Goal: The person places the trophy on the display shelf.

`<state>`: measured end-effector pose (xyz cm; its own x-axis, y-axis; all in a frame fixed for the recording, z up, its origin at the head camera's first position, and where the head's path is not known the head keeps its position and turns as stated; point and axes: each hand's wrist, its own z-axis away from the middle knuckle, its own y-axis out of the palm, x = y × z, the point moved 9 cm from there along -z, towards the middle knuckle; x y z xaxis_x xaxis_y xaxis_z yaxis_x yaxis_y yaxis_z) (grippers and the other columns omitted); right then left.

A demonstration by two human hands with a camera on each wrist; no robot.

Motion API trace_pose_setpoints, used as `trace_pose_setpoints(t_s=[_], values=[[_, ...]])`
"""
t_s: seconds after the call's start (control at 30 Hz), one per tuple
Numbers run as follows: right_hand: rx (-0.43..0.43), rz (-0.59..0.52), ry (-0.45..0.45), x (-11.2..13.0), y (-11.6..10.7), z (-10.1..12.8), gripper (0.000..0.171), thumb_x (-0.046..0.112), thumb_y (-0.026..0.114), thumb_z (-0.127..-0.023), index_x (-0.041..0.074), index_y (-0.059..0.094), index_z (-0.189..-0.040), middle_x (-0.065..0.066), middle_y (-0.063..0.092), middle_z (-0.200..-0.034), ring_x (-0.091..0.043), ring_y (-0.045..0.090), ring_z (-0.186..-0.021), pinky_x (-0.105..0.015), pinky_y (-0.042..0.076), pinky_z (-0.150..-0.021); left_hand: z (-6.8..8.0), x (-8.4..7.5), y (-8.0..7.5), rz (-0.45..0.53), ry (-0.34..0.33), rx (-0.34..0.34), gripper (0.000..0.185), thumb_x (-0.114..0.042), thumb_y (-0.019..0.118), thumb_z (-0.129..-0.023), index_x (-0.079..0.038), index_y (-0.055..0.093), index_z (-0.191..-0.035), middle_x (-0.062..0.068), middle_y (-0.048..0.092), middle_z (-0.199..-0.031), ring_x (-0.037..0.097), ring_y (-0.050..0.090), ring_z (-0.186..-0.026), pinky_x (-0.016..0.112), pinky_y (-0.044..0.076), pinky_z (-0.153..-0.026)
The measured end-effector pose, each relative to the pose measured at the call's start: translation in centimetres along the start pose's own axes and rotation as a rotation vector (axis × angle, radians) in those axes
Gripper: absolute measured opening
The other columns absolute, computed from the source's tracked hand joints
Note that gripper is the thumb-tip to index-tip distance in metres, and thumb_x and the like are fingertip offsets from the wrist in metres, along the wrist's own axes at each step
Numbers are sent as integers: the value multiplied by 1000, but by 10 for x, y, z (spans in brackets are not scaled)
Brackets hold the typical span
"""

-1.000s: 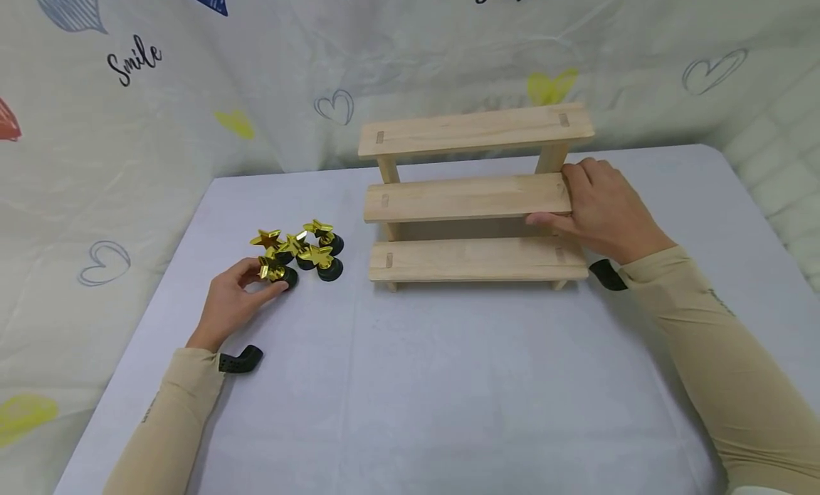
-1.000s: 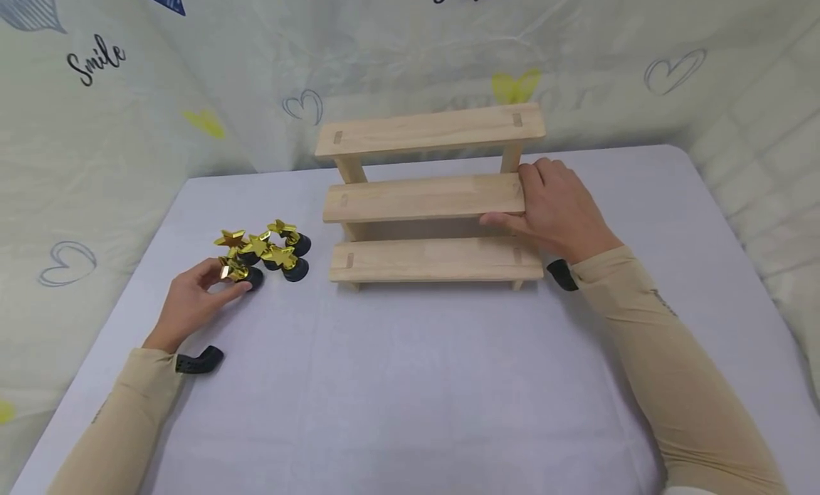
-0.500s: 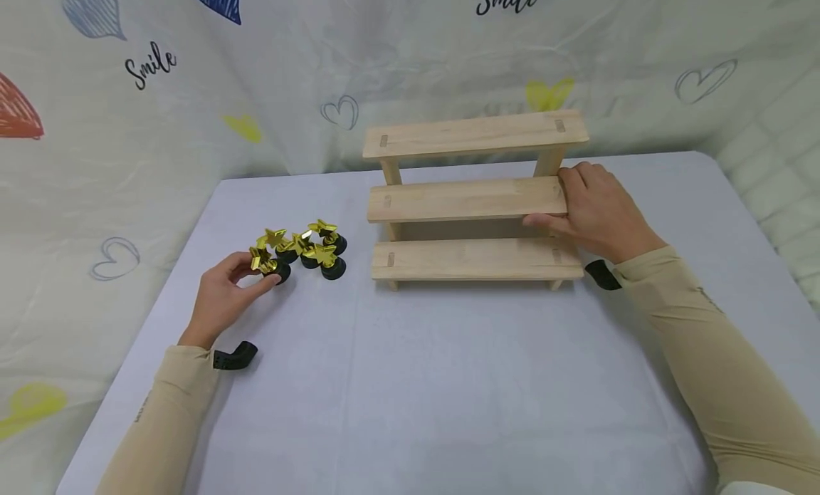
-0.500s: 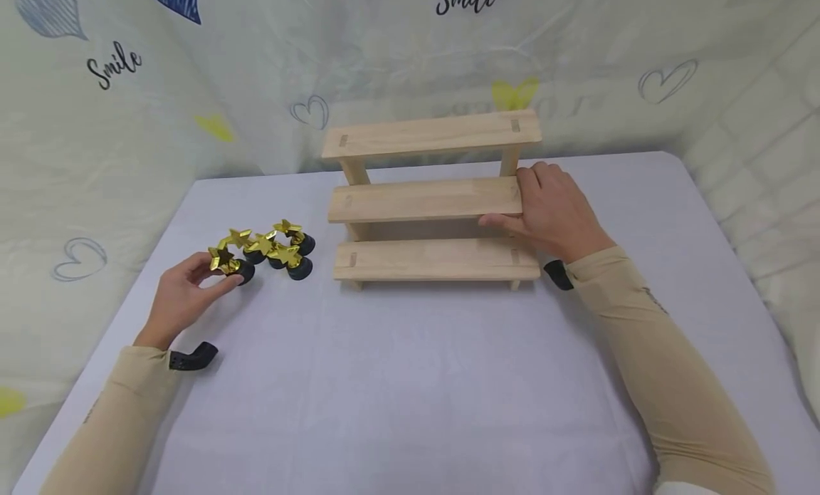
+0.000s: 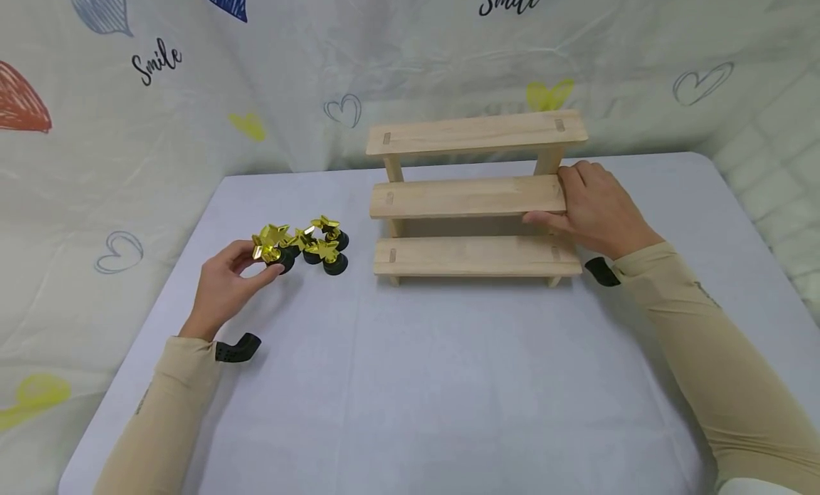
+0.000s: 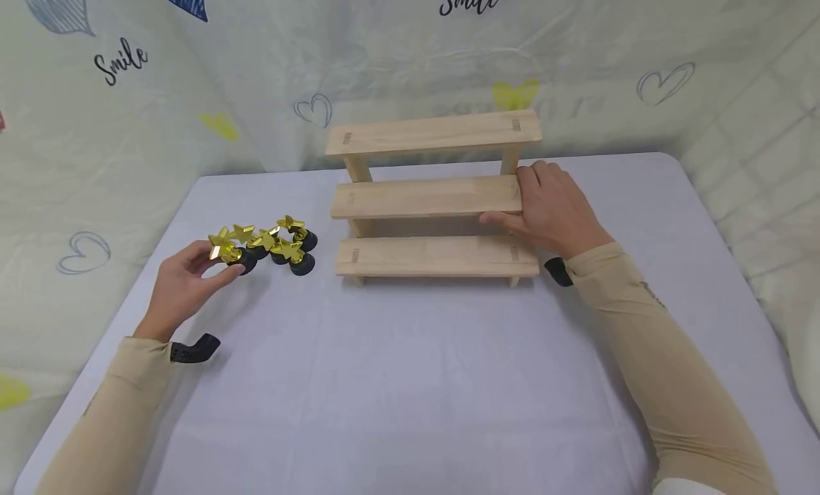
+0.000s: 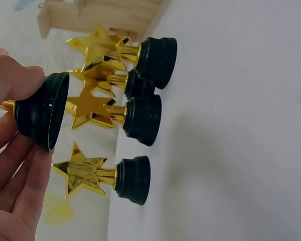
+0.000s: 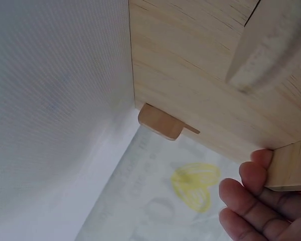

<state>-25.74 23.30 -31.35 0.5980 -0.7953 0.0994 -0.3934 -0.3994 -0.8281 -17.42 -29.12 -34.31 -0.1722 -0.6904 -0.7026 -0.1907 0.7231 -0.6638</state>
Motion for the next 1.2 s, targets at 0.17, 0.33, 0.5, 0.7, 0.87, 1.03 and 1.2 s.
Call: trace_pose_setpoints(t_s=[0.17, 0.33, 0.5, 0.7, 0.87, 1.03, 1.2], values=[[17, -6, 12, -3, 1, 1, 118, 96, 22, -81, -15, 56, -101, -24, 52, -80, -40, 50, -71, -52, 43, -63, -4, -14, 4, 36, 33, 0, 42, -8, 87, -82, 1, 66, -118, -3, 62, -113, -11, 61, -100, 1, 49, -95], [32, -16, 18, -5, 2, 1, 119, 96, 22, -81, -15, 56, -102, -25, 52, -81, -40, 50, -72, -52, 44, -64, -8, -27, 5, 93, 58, -4, 40, -7, 88, -81, -2, 68, -115, -2, 65, -111, -5, 64, -101, 3, 50, -96], [47, -24, 34, -7, 2, 2, 117, 96, 26, -81, -15, 56, -102, -24, 52, -81, -39, 50, -72, -51, 44, -64, -10, -39, 8, 160, 91, 8, 38, -5, 87, -81, -3, 70, -115, -6, 67, -109, 0, 66, -102, 7, 53, -98], [50, -23, 43, -9, 3, 3, 116, 95, 28, -81, -15, 57, -104, -25, 53, -82, -39, 51, -72, -51, 44, -64, -12, -52, 14, 193, 120, 22, 35, 0, 86, -81, -2, 70, -112, 4, 67, -110, 0, 67, -102, 8, 53, -98], [61, -24, 49, -9, 3, 3, 117, 95, 30, -82, -16, 57, -107, -25, 53, -84, -40, 51, -74, -52, 45, -66, -12, -60, 19, 193, 129, 41, 36, 1, 84, -82, 2, 69, -114, 1, 66, -111, -1, 66, -104, 6, 52, -98], [91, -14, 57, -9, 5, 2, 114, 92, 37, -84, -17, 58, -110, -26, 55, -86, -41, 53, -75, -52, 45, -67, -12, -68, 24, 215, 134, 71, 37, 2, 82, -84, 3, 68, -119, -7, 65, -112, -1, 66, -104, 7, 52, -99], [113, -12, 65, -8, 6, 1, 104, 84, 53, -87, -18, 57, -111, -27, 56, -88, -42, 54, -77, -53, 47, -68, -13, -75, 30, 266, 125, 92, 34, 1, 82, -85, -2, 69, -116, 3, 67, -114, 2, 67, -106, 10, 53, -101]])
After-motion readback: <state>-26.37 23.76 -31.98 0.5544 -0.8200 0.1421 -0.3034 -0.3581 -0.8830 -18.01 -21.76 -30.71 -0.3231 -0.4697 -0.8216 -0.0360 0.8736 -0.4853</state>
